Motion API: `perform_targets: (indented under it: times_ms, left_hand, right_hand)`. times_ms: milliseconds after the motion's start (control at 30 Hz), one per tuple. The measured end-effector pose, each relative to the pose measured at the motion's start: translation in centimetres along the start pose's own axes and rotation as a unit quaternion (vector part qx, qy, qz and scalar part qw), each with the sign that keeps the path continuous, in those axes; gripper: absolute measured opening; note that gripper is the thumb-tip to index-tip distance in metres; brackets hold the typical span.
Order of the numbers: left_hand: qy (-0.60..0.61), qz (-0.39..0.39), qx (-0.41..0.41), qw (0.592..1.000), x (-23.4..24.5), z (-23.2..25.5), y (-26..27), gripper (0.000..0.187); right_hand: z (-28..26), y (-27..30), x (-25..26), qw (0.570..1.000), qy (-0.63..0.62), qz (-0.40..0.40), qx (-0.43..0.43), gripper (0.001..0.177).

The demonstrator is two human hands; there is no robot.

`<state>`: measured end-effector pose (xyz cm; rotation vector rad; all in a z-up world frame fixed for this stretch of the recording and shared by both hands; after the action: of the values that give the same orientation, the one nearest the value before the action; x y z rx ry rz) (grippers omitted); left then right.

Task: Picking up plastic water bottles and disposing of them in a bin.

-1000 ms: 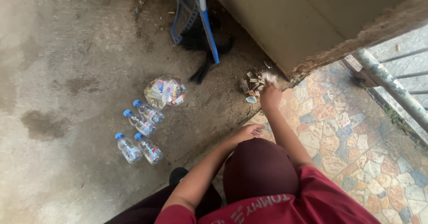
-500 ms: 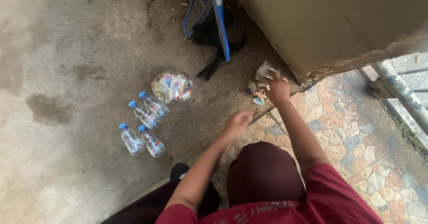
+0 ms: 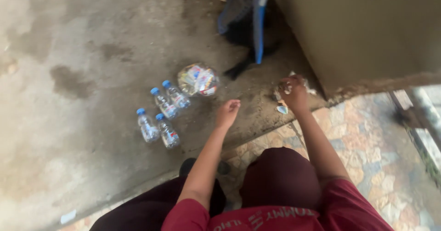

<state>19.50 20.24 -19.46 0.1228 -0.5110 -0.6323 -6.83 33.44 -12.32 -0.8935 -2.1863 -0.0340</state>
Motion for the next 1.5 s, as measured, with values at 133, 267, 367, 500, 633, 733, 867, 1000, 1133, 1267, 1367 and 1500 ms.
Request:
perform_targets:
  times_ms: [133, 267, 367, 500, 633, 733, 867, 1000, 1133, 1267, 1367, 1500]
  left_hand:
    - [0.052, 0.041, -0.009, 0.998, 0.6, -2.4, -0.9, 0.022]
    - [0.067, 0.112, 0.01, 0.991, 4.1, -2.2, -0.8, 0.021]
    - [0.051, 0.166, 0.039, 0.984, 7.3, -1.8, -0.2, 0.021]
    - [0.045, 0.236, -0.001, 0.971, 10.6, -1.7, 1.0, 0.019]
    - [0.046, 0.245, 0.029, 0.968, 11.7, -1.3, 1.9, 0.018]
    - [0.034, 0.241, 0.036, 0.969, 12.0, 0.0, 2.2, 0.017]
    - [0.052, 0.241, -0.027, 0.969, 11.0, 2.7, 2.1, 0.014]
    - [0.043, 0.206, -0.08, 0.974, 9.2, 6.7, 1.9, 0.012]
    - [-0.026, 0.167, -0.154, 0.974, 5.6, 7.9, 1.3, 0.017]
    - [-0.084, 0.112, -0.161, 0.977, 2.0, 7.4, 0.9, 0.02]
    - [-0.106, 0.129, -0.199, 0.966, 0.2, 7.1, 0.5, 0.018]
    - [-0.129, 0.14, -0.21, 0.959, -0.1, 7.9, 0.8, 0.013]
  right_hand:
    - [-5.1, -4.6, -8.5, 0.988, -0.068, -0.129, 0.04, 0.031]
    - [-10.5, -8.6, -16.4, 0.955, -0.095, -0.245, 0.137, 0.037]
    - [-16.1, -9.9, -18.8, 0.949, -0.065, -0.27, 0.145, 0.035]
    - [-20.0, -9.1, -21.2, 0.941, 0.065, -0.229, 0.241, 0.03]
    - [-17.4, -8.3, -24.1, 0.945, 0.084, -0.241, 0.204, 0.021]
    - [-16.4, -9.3, -22.5, 0.938, 0.051, -0.297, 0.173, 0.024]
    - [-16.7, -9.7, -15.9, 0.934, -0.023, -0.294, 0.203, 0.021]
    - [-15.8, -7.9, -10.3, 0.93, -0.042, -0.298, 0.212, 0.021]
    - [-11.3, -5.2, -7.4, 0.937, -0.024, -0.283, 0.201, 0.019]
    - [-8.2, -2.8, -5.7, 0.94, -0.045, -0.325, 0.094, 0.022]
    - [-7.2, -1.8, -4.4, 0.949, -0.093, -0.291, 0.076, 0.02]
    - [-6.6, -0.7, -4.0, 0.948, -0.125, -0.28, 0.079, 0.02]
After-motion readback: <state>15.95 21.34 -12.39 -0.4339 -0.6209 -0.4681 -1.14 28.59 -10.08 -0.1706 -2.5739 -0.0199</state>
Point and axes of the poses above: each hand's wrist, its own y-axis away from the middle knuckle, its own x-axis out of the back of the hand, z = x × y, the point moved 2 cm from there along -y, towards the middle knuckle, and after that the axes turned 1 degree about x, right-handed, at the moved point
